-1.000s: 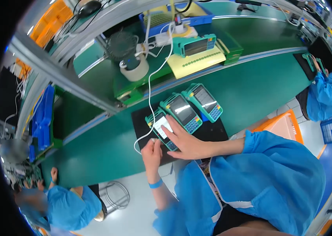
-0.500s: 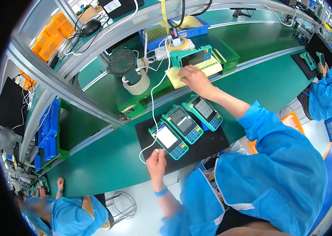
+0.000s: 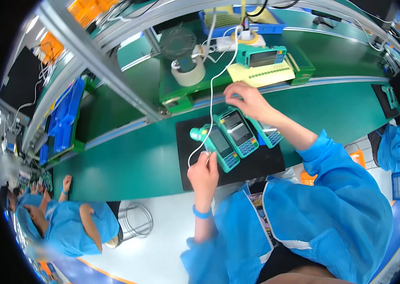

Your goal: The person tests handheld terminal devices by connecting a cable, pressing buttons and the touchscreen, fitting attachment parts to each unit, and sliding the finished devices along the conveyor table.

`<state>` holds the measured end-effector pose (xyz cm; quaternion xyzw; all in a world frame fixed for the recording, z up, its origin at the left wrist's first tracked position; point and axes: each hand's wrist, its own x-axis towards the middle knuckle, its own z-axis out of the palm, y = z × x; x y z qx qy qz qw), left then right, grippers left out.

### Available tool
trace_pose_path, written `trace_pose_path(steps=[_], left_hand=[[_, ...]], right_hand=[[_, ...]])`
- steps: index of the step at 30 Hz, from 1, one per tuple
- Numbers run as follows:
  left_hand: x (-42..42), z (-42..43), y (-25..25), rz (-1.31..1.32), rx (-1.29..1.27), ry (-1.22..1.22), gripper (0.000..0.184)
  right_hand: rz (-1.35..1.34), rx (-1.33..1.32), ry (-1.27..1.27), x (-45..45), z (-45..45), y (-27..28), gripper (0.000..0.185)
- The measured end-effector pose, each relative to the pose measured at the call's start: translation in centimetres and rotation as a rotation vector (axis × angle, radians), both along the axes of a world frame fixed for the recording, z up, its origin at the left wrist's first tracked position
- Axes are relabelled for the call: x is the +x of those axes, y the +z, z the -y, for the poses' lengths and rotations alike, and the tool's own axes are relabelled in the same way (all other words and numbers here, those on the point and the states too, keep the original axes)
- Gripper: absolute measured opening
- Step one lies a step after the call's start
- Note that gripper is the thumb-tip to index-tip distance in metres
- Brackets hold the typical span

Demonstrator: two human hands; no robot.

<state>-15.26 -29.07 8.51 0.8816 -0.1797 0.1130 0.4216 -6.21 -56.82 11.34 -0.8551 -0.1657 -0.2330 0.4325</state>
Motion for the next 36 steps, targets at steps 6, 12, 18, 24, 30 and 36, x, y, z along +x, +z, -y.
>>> trace_pose_path(steps=[6, 12, 18, 24, 30, 36], left_hand=[[-0.1, 1.7, 0.9, 0.073, 0.177, 0.042, 0.023], [0.1, 3.0, 1.7, 0.094, 0.296, 0.052, 0.026], [0.3, 3.9, 1.9, 0.074, 0.296, 0.050, 0.026], [0.5, 3.8, 1.9, 0.074, 0.231, 0.033, 0.024], [1.0, -0.8, -0.6, 0.010, -0.009, -0.105, 0.026], [1.0, -5.3, -4.1, -0.512, -0.211, -0.092, 0.021]], right_hand=[[-0.287, -0.058, 0.246, -1.1, -6.7, 1.0, 0.013], [-0.178, -0.300, 0.254, 0.0, -9.4, 1.8, 0.011], [-0.236, -0.364, 0.217, 1.3, -10.0, 0.1, 0.010], [-0.171, -0.293, 0.121, 0.3, -10.4, 0.4, 0.018], [0.050, -0.020, 0.150, -4.7, -9.0, -0.3, 0.025], [-0.053, -0.203, 0.170, -11.8, -9.9, -3.9, 0.054]])
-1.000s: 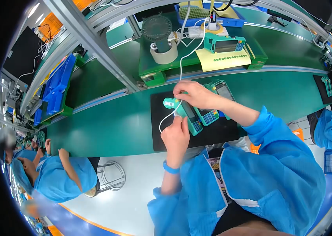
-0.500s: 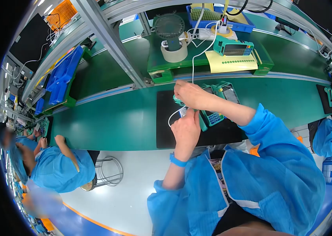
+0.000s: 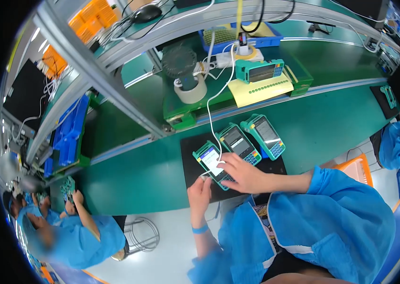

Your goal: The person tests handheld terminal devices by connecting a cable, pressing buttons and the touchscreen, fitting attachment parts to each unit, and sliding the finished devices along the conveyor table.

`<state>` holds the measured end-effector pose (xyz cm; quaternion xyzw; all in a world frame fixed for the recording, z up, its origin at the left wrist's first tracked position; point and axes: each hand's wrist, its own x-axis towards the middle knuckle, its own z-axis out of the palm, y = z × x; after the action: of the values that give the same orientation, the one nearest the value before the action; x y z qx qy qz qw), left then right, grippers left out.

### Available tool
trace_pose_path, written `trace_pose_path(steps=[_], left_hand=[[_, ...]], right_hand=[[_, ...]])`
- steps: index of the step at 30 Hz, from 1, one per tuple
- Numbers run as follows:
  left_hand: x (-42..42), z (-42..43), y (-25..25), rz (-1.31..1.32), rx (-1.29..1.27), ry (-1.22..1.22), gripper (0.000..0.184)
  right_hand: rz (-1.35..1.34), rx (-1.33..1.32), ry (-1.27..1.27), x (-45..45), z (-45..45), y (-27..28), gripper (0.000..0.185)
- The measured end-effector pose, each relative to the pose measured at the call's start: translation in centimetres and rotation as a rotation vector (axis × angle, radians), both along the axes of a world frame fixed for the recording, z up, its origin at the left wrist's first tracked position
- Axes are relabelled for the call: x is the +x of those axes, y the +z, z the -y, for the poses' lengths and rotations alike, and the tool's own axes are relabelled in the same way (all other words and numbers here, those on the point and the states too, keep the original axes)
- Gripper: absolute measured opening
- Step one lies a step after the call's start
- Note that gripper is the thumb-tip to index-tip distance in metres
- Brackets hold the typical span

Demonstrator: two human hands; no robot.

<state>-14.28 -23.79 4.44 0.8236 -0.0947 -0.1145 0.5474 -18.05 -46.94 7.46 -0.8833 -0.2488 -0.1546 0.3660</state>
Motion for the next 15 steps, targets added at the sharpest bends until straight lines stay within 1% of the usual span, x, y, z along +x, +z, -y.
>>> trace_pose_path(steps=[2, 5, 6, 7, 10, 11, 13, 14, 15], left_hand=[[-0.3, 0.4, 0.6, -0.009, 0.006, 0.003, 0.024], [-0.2, 0.4, -0.5, 0.034, 0.008, -0.012, 0.024], [-0.1, 0.5, -0.6, 0.047, 0.011, -0.019, 0.024], [-0.2, 0.5, 0.1, 0.019, 0.090, -0.031, 0.023], [-0.3, 0.3, -1.6, 0.164, 0.142, -0.014, 0.021], [-0.5, 0.2, -1.8, 0.120, 0.138, 0.016, 0.021], [-0.6, 0.1, -3.0, 0.135, -0.009, 0.084, 0.021], [-0.6, -0.3, -3.7, 0.138, -0.082, 0.122, 0.021], [-0.3, -1.1, -3.5, -0.004, -0.317, 0.283, 0.018]], right_hand=[[0.017, -0.062, -0.009, -0.4, -0.7, -1.0, 0.064], [0.005, -0.187, -0.052, -0.2, -1.8, -0.3, 0.073], [0.012, -0.213, -0.053, 0.3, -2.1, -0.1, 0.075], [0.020, -0.241, -0.055, 0.8, -2.4, 0.2, 0.078], [0.080, -0.280, -0.090, 1.8, -3.2, 0.2, 0.083], [0.090, -0.289, -0.103, 1.8, -3.3, -0.1, 0.083], [0.091, -0.266, -0.107, 1.8, -3.1, -0.4, 0.083], [0.091, -0.303, -0.127, 1.7, -3.1, -0.6, 0.087], [0.082, -0.312, -0.156, 1.6, -2.9, -0.8, 0.089]])
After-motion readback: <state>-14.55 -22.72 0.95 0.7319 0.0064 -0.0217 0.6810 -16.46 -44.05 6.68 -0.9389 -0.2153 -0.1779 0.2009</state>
